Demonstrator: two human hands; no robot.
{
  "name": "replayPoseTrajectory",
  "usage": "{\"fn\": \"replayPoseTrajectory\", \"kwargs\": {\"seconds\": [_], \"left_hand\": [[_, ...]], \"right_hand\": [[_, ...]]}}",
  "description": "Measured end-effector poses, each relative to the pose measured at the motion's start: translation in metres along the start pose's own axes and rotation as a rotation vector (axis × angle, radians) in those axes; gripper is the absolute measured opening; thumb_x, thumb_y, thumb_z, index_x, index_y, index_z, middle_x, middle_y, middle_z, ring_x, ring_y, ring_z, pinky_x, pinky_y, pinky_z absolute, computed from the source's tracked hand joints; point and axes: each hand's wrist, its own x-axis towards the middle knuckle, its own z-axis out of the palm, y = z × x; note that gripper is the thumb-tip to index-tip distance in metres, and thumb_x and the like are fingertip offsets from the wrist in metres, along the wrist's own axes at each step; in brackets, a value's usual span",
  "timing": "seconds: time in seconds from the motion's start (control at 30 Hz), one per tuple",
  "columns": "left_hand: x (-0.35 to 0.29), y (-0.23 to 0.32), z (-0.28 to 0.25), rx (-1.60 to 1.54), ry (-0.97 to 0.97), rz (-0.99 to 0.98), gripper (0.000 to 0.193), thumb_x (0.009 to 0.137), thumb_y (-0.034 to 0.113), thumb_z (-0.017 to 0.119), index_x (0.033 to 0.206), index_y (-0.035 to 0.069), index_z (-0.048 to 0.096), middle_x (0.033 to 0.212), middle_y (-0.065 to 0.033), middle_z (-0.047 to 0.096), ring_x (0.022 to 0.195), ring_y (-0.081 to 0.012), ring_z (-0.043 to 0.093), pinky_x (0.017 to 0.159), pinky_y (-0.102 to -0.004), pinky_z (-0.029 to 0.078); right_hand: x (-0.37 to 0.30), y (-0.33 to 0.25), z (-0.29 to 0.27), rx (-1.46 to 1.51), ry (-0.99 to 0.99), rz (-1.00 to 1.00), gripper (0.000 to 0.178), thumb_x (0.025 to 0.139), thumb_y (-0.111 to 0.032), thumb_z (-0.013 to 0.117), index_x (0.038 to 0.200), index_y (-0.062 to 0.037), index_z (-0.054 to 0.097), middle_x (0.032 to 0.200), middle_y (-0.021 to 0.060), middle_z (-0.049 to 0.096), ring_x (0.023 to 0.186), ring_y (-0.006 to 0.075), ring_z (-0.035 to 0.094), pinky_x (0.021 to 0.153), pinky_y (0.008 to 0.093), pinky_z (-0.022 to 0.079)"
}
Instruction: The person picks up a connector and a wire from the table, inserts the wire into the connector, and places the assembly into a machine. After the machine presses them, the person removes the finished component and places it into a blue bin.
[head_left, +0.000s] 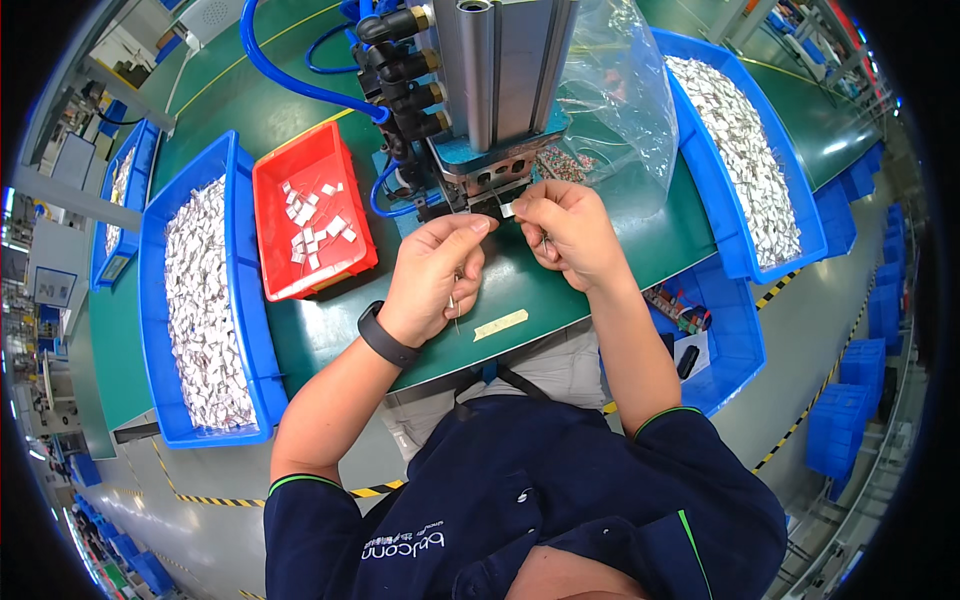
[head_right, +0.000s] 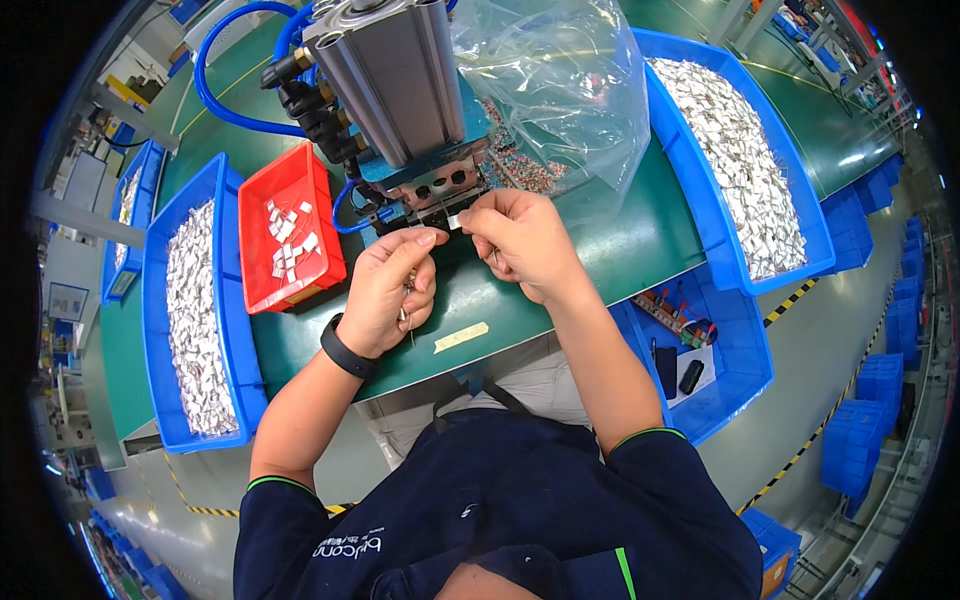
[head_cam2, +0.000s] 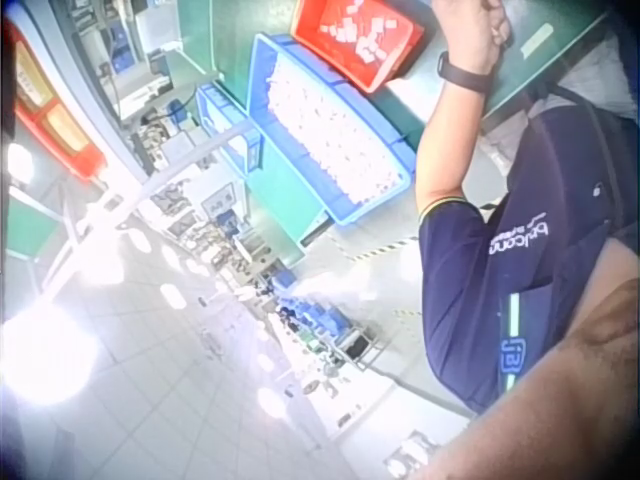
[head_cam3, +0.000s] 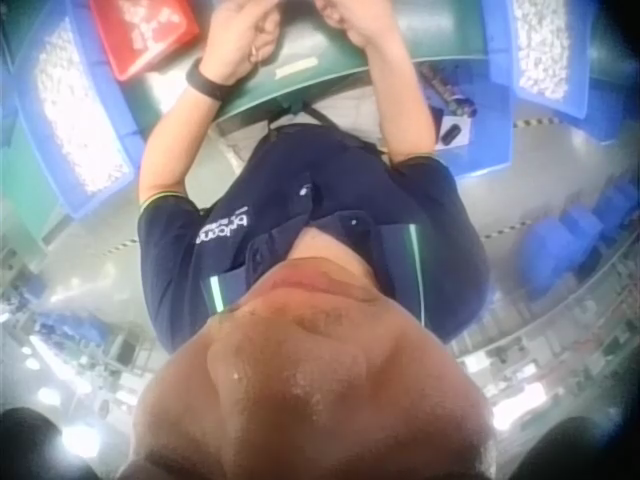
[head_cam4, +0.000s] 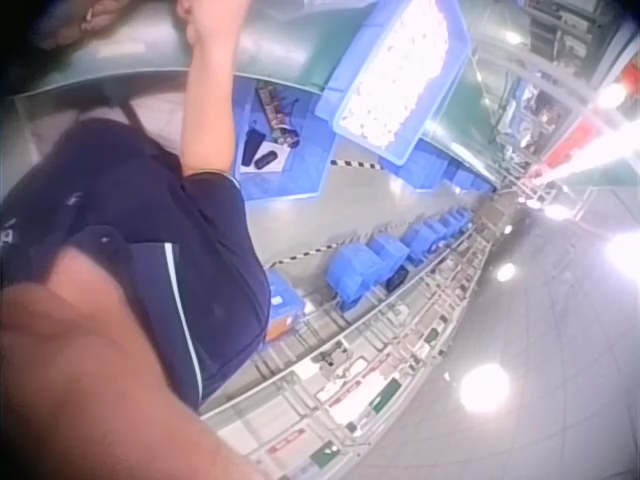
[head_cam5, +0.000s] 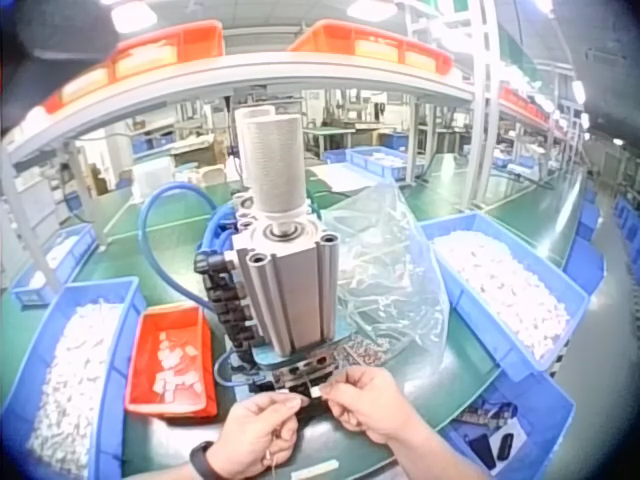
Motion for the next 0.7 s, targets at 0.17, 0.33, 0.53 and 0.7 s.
{"fn": "replayPoseTrajectory", "kwargs": {"seconds": [0.17,0.33,0.53,0.7], "left_hand": [[0.000,0.001,0.001,-0.011,-0.001,-0.003,0.023,0.096,0.018,0.055,0.109,-0.001,0.057,0.059,0.0003,0.047,0.039,-0.0049,0.034,0.032,-0.0202,0.023],[0.001,0.000,0.001,-0.011,0.003,-0.006,0.022,0.095,0.017,0.055,0.108,-0.001,0.057,0.059,0.0000,0.047,0.039,-0.0050,0.033,0.032,-0.0204,0.023],[0.001,-0.001,0.001,-0.009,0.000,-0.007,0.022,0.096,0.016,0.055,0.109,-0.001,0.057,0.058,0.0001,0.047,0.038,-0.0048,0.034,0.032,-0.0200,0.023],[0.001,0.000,0.001,-0.010,-0.008,-0.007,0.024,0.096,0.018,0.055,0.111,0.000,0.058,0.059,0.0008,0.047,0.040,-0.0043,0.035,0.032,-0.0198,0.024]], "right_hand": [[-0.001,-0.002,0.001,0.019,0.016,-0.001,0.015,0.082,-0.013,0.068,0.075,-0.0039,0.059,0.057,0.0003,0.053,0.039,0.0025,0.039,0.033,0.0193,0.026],[0.000,0.000,0.000,0.025,0.016,-0.001,0.014,0.082,-0.012,0.068,0.076,-0.0040,0.059,0.057,0.0002,0.053,0.039,0.0024,0.039,0.033,0.0192,0.026],[-0.001,0.001,0.000,0.034,0.014,0.000,0.015,0.083,-0.013,0.068,0.076,-0.0033,0.059,0.058,0.0004,0.053,0.039,0.0027,0.039,0.033,0.0193,0.026],[-0.003,0.013,-0.007,-0.031,-0.100,-0.093,0.012,0.086,-0.013,0.067,0.081,-0.0028,0.061,0.061,0.0006,0.055,0.042,0.0021,0.041,0.036,0.0186,0.028]]}}
